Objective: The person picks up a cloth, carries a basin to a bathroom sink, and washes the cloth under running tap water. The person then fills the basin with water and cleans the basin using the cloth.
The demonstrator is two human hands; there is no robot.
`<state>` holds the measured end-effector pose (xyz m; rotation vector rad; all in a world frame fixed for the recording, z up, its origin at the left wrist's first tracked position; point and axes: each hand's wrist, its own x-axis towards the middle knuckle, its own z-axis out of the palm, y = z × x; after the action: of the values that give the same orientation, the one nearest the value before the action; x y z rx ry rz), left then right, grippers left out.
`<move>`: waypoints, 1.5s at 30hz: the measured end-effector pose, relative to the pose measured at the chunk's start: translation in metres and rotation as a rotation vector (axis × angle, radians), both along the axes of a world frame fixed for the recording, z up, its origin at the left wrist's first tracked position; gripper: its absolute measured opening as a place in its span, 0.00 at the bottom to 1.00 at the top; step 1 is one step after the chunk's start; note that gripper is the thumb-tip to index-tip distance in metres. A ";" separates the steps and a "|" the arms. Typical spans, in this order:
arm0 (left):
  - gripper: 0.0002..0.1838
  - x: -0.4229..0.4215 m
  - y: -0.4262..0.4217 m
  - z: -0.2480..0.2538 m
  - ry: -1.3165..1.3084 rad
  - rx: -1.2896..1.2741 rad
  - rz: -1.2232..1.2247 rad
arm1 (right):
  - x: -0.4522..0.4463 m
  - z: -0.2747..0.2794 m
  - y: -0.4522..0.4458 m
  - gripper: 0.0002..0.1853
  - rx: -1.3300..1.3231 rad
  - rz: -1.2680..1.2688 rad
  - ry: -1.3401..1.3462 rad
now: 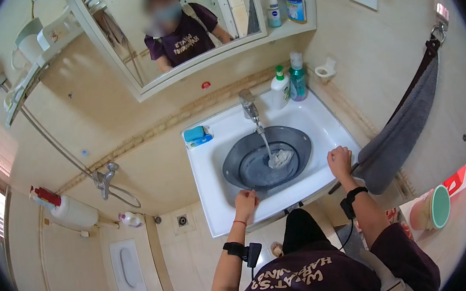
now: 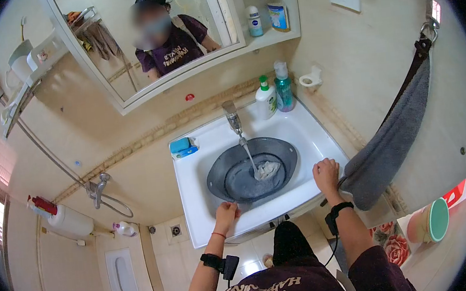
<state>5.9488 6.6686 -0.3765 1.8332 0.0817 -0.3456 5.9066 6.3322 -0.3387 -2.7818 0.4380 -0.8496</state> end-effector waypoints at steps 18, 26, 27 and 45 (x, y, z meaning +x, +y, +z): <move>0.12 0.005 -0.003 -0.025 -0.112 0.085 0.069 | 0.007 -0.015 -0.007 0.07 -0.044 0.053 -0.042; 0.12 0.000 -0.004 0.002 -0.088 0.110 0.138 | 0.004 -0.014 0.000 0.09 -0.030 0.039 0.075; 0.12 -0.001 -0.004 0.004 -0.089 0.109 0.157 | 0.005 -0.012 0.001 0.09 -0.031 0.023 0.098; 0.10 -0.005 -0.003 0.017 -0.176 0.046 0.177 | 0.008 -0.023 -0.005 0.10 -0.041 0.049 0.060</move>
<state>5.9440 6.6660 -0.3590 1.8789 0.1295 -0.0583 5.9146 6.3270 -0.3613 -2.8494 0.3640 -0.7750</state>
